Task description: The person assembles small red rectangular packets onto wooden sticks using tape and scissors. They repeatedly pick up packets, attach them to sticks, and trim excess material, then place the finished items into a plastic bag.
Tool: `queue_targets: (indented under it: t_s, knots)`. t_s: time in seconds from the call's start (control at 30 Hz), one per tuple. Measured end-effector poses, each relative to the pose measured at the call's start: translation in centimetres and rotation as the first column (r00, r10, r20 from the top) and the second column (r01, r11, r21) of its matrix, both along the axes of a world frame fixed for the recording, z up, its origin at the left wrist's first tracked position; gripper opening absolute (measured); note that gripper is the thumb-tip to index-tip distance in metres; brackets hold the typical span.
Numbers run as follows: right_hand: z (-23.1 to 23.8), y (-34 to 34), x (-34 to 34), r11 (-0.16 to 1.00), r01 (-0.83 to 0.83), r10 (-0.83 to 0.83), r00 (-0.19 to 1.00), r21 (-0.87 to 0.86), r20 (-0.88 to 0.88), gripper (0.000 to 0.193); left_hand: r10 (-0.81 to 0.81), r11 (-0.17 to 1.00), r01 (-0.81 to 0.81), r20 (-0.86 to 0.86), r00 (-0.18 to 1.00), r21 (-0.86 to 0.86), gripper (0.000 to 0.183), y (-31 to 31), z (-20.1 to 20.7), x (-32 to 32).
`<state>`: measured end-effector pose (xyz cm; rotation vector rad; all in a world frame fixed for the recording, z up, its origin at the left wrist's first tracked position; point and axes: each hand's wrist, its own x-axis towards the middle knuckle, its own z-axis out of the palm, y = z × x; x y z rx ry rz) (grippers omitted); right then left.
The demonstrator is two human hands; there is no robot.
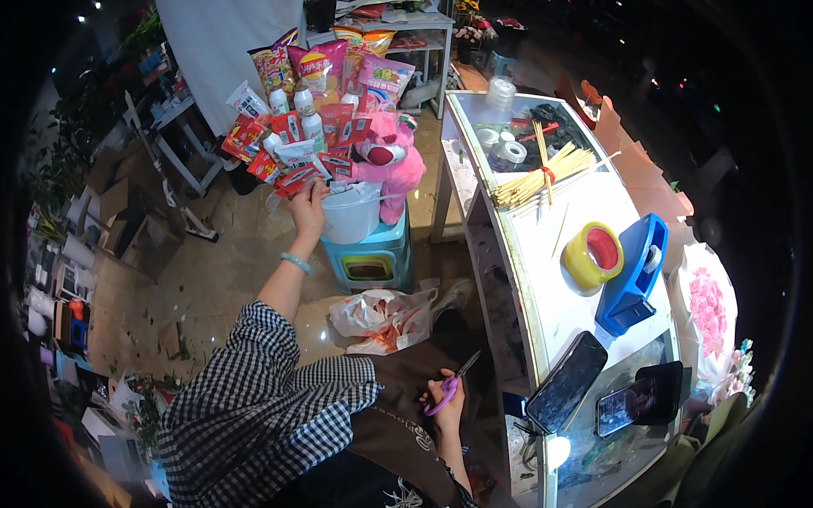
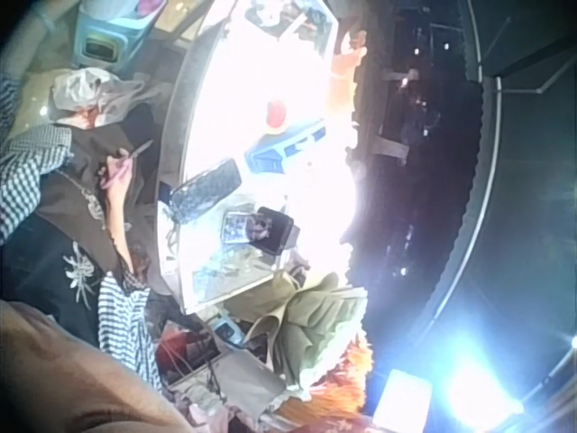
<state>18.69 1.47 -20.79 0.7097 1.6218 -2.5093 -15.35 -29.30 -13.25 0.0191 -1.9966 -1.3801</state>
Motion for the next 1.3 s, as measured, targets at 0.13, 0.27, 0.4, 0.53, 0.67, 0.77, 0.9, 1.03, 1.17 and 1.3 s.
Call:
queue_targets:
  t_s: [0.13,0.27,0.4,0.53,0.67,0.77,0.9,1.03,1.17,1.3]
  knots:
    - [0.1,-0.1,0.0,0.999,0.004,-0.004,1.0,-0.038,0.014,0.041,-0.052,0.981,0.066,-0.081,0.995,0.181,0.019,-0.2,-0.4,-0.4]
    - [0.0,-0.1,0.0,0.998,-0.003,0.003,1.0,-0.064,0.003,0.04,-0.083,0.972,0.094,-0.063,0.995,0.216,0.018,-0.2,-0.6,0.0]
    - [-0.1,-0.1,0.0,1.0,-0.007,0.008,1.0,-0.027,0.014,0.04,-0.052,0.986,0.066,-0.094,0.994,0.151,0.02,-0.1,-0.4,1.5]
    - [0.1,-0.1,0.1,0.999,0.004,-0.003,1.0,-0.037,0.028,0.041,0.026,0.995,-0.008,-0.184,0.983,0.097,0.02,-0.6,0.0,1.2]
    - [0.2,-0.2,0.1,0.999,0.008,-0.008,1.0,-0.052,0.003,0.041,0.08,0.997,-0.077,-0.199,0.977,0.024,0.02,-0.6,-0.4,-0.9]
    - [0.3,-0.3,0.1,1.0,0.004,-0.004,1.0,-0.006,0.023,0.045,0.043,0.997,-0.034,-0.116,0.992,0.074,0.02,0.1,-1.2,-1.5]
    - [0.3,-0.3,0.2,1.0,0.009,-0.009,1.0,-0.009,0.025,0.044,-0.003,0.995,0.014,-0.109,0.994,0.1,0.022,0.7,-1.4,-0.7]
    - [0.3,-0.2,0.1,0.999,0.012,-0.011,1.0,-0.045,0.027,0.04,-0.006,0.995,0.018,-0.118,0.993,0.099,0.021,0.4,-0.8,0.0]
    - [0.3,0.0,0.1,0.998,0.016,-0.016,1.0,-0.062,0.004,0.04,-0.043,0.997,0.048,-0.081,0.996,0.062,0.021,0.0,0.4,-0.2]
    - [0.3,0.0,0.1,0.999,0.016,-0.016,1.0,-0.034,0.02,0.047,0.093,0.947,-0.097,-0.027,0.995,-0.306,0.02,0.0,1.4,-0.3]
